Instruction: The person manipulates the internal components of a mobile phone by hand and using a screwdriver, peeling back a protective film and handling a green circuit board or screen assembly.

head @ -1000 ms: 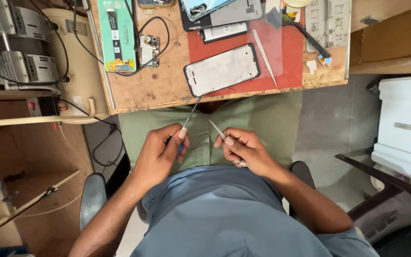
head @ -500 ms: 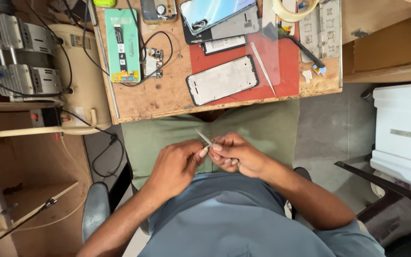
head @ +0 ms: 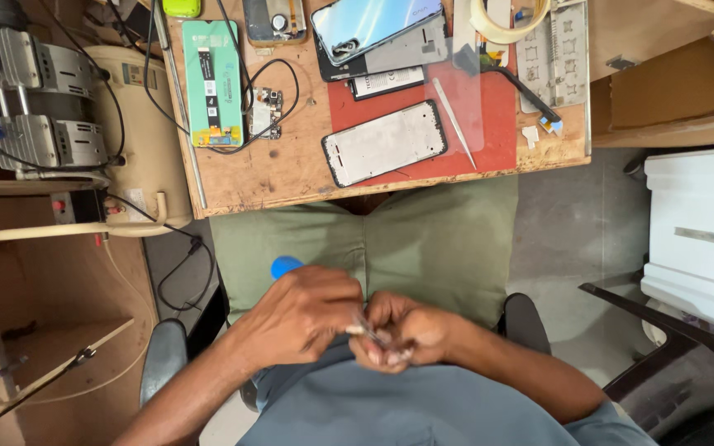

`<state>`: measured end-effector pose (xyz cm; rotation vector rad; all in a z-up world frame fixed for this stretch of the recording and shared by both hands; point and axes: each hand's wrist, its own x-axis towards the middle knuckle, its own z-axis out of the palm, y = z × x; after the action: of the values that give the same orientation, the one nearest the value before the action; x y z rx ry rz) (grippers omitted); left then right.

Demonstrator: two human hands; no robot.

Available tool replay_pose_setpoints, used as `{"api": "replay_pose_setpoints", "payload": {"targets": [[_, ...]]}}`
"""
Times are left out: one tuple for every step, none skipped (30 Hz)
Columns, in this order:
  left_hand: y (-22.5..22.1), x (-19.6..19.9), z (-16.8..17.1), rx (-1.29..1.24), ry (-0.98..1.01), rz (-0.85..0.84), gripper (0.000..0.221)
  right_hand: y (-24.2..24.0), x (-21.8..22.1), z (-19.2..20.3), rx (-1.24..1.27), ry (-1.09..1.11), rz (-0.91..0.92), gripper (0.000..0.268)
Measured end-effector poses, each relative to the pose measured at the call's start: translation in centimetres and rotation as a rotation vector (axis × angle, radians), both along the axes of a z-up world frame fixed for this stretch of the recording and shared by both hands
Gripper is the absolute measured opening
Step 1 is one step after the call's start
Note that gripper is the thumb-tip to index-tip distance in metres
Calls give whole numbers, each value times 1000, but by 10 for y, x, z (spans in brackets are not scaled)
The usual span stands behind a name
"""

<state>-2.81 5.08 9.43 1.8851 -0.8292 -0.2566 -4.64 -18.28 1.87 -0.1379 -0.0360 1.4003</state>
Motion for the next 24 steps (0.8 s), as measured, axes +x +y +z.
{"api": "replay_pose_setpoints", "payload": {"targets": [[2, 0, -1, -20, -56, -43, 16, 2, -7, 3, 36, -4, -20, 24], [3, 0, -3, -41, -109, -86, 16, 3, -13, 6, 71, -6, -40, 27], [4, -1, -5, -63, -139, -101, 16, 3, -17, 9, 78, 23, -18, 27], [3, -2, -8, -82, -168, -115, 16, 3, -21, 11, 86, 54, 5, 27], [3, -4, -10, -102, -197, -129, 17, 3, -24, 14, 94, 84, 29, 27], [4, -6, -12, -98, -233, -100, 18, 3, -27, 17, 84, 79, 10, 30], [4, -8, -13, -94, -268, -70, 18, 3, -30, 20, 73, 73, -8, 32], [5, -8, -15, -92, -310, -44, 19, 3, -30, 21, 61, 62, -29, 34], [7, -8, -17, -64, -323, -18, 18, 4, -29, 21, 42, 52, -49, 34], [9, -10, -17, -35, -330, 11, 17, 6, -30, 22, 23, 49, -65, 35], [11, -11, -18, -6, -337, 41, 16, 7, -32, 22, 5, 45, -81, 35], [11, -13, -20, -16, -322, 31, 15, 8, -33, 21, 17, 39, -91, 35], [12, -14, -22, -25, -308, 22, 14, 8, -35, 20, 30, 32, -101, 35], [13, -14, -24, -28, -298, 14, 13, 10, -35, 18, 48, 21, -108, 35], [14, -16, -26, -3, -283, 18, 13, 11, -37, 16, 68, 28, -125, 33], [14, -20, -29, 21, -270, 20, 13, 11, -39, 14, 94, 41, -141, 32], [16, -22, -32, 44, -256, 23, 12, 7, -39, 12, 85, 54, -173, 30], [18, -24, -37, 30, -257, 33, 14, 1, -39, 10, 74, 74, -212, 29], [22, -25, -43, 15, -258, 43, 16, -8, -38, 7, 57, 91, -255, 27], [27, -26, -50, -3, -260, 54, 19, -24, -31, 4, 13, 95, -328, 26], [52, -17, -51, 121, -141, 262, 14, -42, -20, 1, -33, 99, -408, 24], [78, -5, -48, 257, -29, 470, 13, -55, -4, -2, -67, 90, -488, 23], [85, -6, -43, 389, 13, 556, 12, -71, 12, -6, -99, 60, -564, 22], [86, -15, -35, 506, 94, 620, 10, -91, 13, 1, -165, 63, -641, 21]]}}
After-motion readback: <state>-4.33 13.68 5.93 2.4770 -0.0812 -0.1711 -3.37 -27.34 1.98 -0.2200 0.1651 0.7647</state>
